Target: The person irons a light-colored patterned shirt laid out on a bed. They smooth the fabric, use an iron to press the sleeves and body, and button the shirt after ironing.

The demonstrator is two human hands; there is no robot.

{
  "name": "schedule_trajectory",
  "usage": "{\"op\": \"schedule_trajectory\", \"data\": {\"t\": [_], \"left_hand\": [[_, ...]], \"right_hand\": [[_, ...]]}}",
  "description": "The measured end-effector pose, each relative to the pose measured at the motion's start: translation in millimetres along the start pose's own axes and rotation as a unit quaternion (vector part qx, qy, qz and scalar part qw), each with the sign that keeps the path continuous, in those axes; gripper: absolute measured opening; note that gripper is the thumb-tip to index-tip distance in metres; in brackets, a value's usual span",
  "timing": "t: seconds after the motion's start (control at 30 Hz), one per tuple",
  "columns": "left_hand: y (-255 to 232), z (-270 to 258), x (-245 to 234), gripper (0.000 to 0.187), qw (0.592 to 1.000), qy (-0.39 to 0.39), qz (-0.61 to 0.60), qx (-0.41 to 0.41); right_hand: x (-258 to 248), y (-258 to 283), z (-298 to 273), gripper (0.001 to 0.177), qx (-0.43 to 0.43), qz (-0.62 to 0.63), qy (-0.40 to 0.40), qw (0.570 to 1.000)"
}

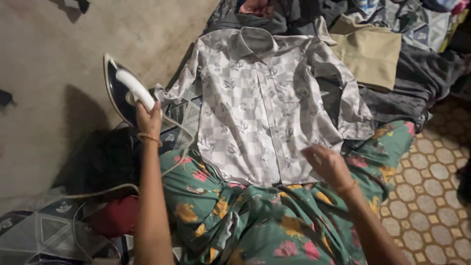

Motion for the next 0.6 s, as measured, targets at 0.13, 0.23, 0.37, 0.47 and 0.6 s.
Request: {"op": "schedule_trajectory", "data": {"t": [0.13, 0.23, 0.37, 0.47, 0.6], "left_hand": [[-151, 8, -3, 0.041, 0.989, 0.073, -0.082, 0.100], [-227, -11, 36, 0.035, 0.939, 0.161, -0.304, -0.008], [-271, -77, 150, 0.052, 0.855, 0.242, -0.439, -0.132], [-251, -168, 246, 0.046, 0.746, 0.340, -0.461, -0.339], [-210, -263, 324, 0.058, 0.744, 0.329, -0.415, -0.407]], "right_hand": [[-41, 56, 43, 0.011, -0.057, 0.034, -0.080, 0.995], [-60, 97, 51, 0.012, -0.084, 0.066, -0.156, 0.982], [-48, 99, 57, 0.016, -0.042, 0.118, -0.193, 0.973], [0, 48, 66, 0.037, 0.097, 0.132, -0.137, 0.977], [82, -44, 42, 0.048, 0.254, 0.095, -0.011, 0.963]]}}
Point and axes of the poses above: each hand's wrist, its own z-axis towards the middle knuckle, its own x-axis out of the palm, y = z × x, the point moved 7 cm from there along z, towards the middle knuckle, and after that the axes turned 5 degrees about x, right-handed, at the moved point
